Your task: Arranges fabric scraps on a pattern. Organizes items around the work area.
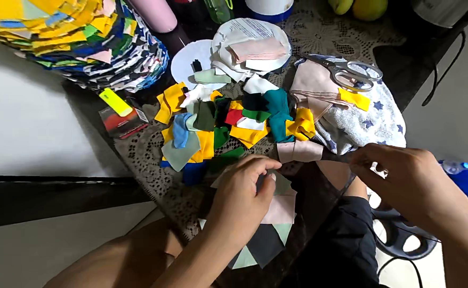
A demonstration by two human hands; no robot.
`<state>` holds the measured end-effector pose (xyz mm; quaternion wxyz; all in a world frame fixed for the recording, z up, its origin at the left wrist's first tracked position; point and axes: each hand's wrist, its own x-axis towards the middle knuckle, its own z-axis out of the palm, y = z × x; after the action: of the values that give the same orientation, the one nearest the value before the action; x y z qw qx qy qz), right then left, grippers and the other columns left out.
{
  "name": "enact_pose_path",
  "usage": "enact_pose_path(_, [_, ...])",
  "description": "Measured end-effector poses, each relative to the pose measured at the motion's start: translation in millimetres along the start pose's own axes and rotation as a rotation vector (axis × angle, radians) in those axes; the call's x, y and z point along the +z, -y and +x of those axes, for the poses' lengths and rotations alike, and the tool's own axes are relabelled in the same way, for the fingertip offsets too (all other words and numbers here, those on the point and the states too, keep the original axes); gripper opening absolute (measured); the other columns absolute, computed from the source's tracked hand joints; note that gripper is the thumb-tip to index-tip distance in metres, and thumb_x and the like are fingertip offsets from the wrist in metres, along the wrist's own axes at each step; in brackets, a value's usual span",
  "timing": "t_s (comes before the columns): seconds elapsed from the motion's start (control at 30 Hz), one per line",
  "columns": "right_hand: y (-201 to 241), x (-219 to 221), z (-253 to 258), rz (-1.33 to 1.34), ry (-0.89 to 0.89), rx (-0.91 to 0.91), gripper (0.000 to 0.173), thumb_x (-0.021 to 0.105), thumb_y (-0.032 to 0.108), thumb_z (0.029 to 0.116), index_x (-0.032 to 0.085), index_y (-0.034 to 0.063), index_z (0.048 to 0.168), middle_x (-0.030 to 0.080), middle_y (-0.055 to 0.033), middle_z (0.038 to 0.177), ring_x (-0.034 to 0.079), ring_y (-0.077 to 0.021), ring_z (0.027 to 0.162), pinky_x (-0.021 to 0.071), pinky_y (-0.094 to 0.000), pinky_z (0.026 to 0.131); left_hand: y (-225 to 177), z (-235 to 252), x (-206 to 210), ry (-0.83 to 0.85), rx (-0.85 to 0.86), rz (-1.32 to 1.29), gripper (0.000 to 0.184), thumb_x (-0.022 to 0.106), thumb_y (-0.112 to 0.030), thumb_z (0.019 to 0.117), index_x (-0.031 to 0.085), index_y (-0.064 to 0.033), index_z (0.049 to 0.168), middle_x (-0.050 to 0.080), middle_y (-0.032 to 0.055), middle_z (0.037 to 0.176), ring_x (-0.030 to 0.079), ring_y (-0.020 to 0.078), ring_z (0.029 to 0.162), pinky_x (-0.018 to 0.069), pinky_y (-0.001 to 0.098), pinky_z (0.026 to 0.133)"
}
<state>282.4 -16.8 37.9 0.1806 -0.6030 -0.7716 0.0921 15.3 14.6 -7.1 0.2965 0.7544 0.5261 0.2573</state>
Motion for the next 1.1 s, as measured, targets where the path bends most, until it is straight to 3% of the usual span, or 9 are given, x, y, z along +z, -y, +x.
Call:
enact_pose_path(0.13, [-3.3,-9.0,7.8,-0.009,0.014,0.015,0.012,0.061,0.020,0.0904,0.071,0.0142,0.087,0.065,0.0029,0.071,0.064,-0.0106,0.063,0.0519,-0.0326,0.055,-6.0,26.2,25.2,0.024,0.267,0.165,0.015,0.065,-0.013,0.0933,0.077,-0.0065,0.099,0.073,0.0100,0.104,0.070,0.0272,0.100,0.0573,0.0479,0.086])
enact_pose_path(0.3, [8.3,-30.5,34.4,0.017,-0.004,-0.007,0.011,0.061,0.019,0.0925,0.071,0.0131,0.092,0.066,0.0029,0.075,0.064,-0.0076,0.066,0.0525,-0.0280,0.057,-2.9,45.9,54.7,0.046,0.489,0.267,0.018,0.065,-0.017,0.0927,0.075,-0.0040,0.099,0.070,0.0148,0.098,0.069,0.0356,0.098,0.0568,0.0510,0.079])
enact_pose_path(0.4, [10.3,-26.9,58.3,-0.025,-0.093,0.004,0.012,0.062,0.013,0.0971,0.071,0.0051,0.098,0.069,-0.0088,0.084,0.067,-0.0215,0.074,0.0526,-0.0405,0.063,0.9,50.6,62.0,-0.018,0.546,0.276,0.019,0.059,-0.015,0.0965,0.074,-0.0045,0.091,0.070,0.0137,0.093,0.070,0.0328,0.092,0.0577,0.0471,0.075])
enact_pose_path(0.47, [9.7,-19.3,64.2,-0.039,-0.106,0.008,0.020,0.061,0.011,0.0987,0.069,0.0001,0.113,0.070,-0.0175,0.104,0.069,-0.0335,0.095,0.0551,-0.0523,0.079,1.6,52.4,62.5,-0.024,0.543,0.272,0.020,0.058,-0.014,0.0971,0.074,-0.0039,0.089,0.070,0.0134,0.092,0.070,0.0316,0.092,0.0580,0.0461,0.077])
enact_pose_path(0.6, [5.2,1.1,40.7,0.106,-0.041,-0.052,0.023,0.060,0.014,0.0948,0.073,0.0072,0.113,0.071,-0.0091,0.104,0.069,-0.0253,0.096,0.0570,-0.0463,0.080,-9.1,52.1,46.8,0.071,0.298,0.032,0.015,0.065,-0.018,0.0951,0.076,-0.0081,0.094,0.073,0.0059,0.093,0.070,0.0195,0.091,0.0575,0.0403,0.082])
enact_pose_path(0.73, [-4.1,15.0,21.4,0.442,0.103,-0.038,0.041,0.064,0.023,0.0909,0.067,0.0128,0.130,0.069,0.0001,0.122,0.062,-0.0085,0.114,0.0531,-0.0301,0.095,-25.2,49.3,16.9,0.322,-0.052,-0.418,0.008,0.067,-0.016,0.0939,0.072,-0.0115,0.092,0.070,-0.0063,0.085,0.065,-0.0016,0.079,0.0548,0.0174,0.073])
enact_pose_path(0.8, [-2.3,15.5,20.0,0.596,0.151,0.006,0.034,0.066,0.022,0.0928,0.070,0.0121,0.125,0.071,0.0050,0.112,0.065,0.0014,0.102,0.0552,-0.0195,0.088,-28.1,46.5,11.0,0.403,-0.138,-0.625,0.005,0.068,-0.011,0.0933,0.072,-0.0092,0.091,0.069,-0.0062,0.083,0.064,-0.0010,0.079,0.0530,0.0160,0.073])
enact_pose_path(0.9, [0.9,14.9,23.8,0.855,0.213,0.130,0.007,0.068,0.013,0.0945,0.073,0.0101,0.097,0.069,0.0098,0.082,0.062,0.0065,0.074,0.0523,-0.0120,0.067,-31.6,41.6,7.6,0.451,-0.267,-0.823,0.010,0.063,-0.006,0.0963,0.071,-0.0072,0.092,0.068,-0.0046,0.084,0.063,0.0015,0.079,0.0532,0.0176,0.075])
enact_pose_path(1.1, [-2.4,12.7,28.3,1.027,0.247,0.237,0.010,0.067,0.011,0.0932,0.075,0.0115,0.087,0.067,0.0094,0.070,0.060,0.0038,0.064,0.0501,-0.0131,0.060,-27.2,35.2,4.6,0.397,-0.486,-0.873,0.043,0.031,-0.026,0.1116,0.068,-0.0049,0.108,0.072,0.0021,0.098,0.069,0.0117,0.090,0.0579,0.0277,0.079])
